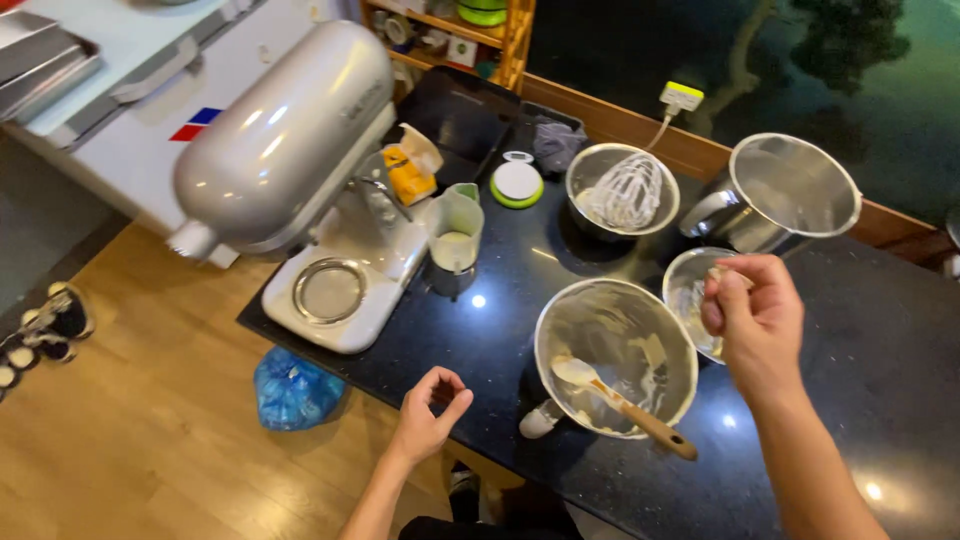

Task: The person carries round pans of cake batter from a table to a deck oven, slides the pans into the oven chamber, closes the oven door, and presses buttons on the oven control panel. The person then wipes the work table with a cloth, gathers used mixing bowls and whisks, and carries them across the kitchen.

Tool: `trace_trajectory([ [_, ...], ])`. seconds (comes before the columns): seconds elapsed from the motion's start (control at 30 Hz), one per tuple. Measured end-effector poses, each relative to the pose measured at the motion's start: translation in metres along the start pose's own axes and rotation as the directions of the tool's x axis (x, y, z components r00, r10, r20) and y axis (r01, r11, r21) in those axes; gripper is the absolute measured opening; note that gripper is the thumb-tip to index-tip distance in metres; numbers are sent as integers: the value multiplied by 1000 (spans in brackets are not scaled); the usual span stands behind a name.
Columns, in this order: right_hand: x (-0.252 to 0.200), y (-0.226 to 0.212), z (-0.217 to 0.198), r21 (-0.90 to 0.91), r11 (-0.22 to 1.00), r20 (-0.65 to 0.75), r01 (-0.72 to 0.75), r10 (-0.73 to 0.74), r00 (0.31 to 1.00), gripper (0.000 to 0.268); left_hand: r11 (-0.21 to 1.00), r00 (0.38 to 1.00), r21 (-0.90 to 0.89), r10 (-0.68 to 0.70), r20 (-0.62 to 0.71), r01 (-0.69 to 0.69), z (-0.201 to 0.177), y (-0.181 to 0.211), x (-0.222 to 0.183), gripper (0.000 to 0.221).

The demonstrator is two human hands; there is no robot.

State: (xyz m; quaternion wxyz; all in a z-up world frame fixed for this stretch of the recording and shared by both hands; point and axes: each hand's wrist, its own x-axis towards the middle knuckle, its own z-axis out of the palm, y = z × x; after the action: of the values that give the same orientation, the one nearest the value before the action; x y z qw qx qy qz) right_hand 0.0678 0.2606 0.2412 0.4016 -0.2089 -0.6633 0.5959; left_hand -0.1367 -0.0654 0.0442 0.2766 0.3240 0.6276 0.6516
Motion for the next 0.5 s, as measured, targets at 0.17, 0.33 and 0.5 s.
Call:
trace_trajectory([
  [0.17,34,7,58,13,998,215,-68,64,975,11,991,966,-28,-134,-219,131,-31,-53,-21,16],
  [0.33,63,-32,146,-531,823,503,203,113,857,22,991,902,-126,-94,-420,44,-55,-83,-47,12],
  [0.5,55,-15,239,-572,757,672,316,212,709,23,991,881,-127,-100,-463,46,-103,-73,-73,13],
])
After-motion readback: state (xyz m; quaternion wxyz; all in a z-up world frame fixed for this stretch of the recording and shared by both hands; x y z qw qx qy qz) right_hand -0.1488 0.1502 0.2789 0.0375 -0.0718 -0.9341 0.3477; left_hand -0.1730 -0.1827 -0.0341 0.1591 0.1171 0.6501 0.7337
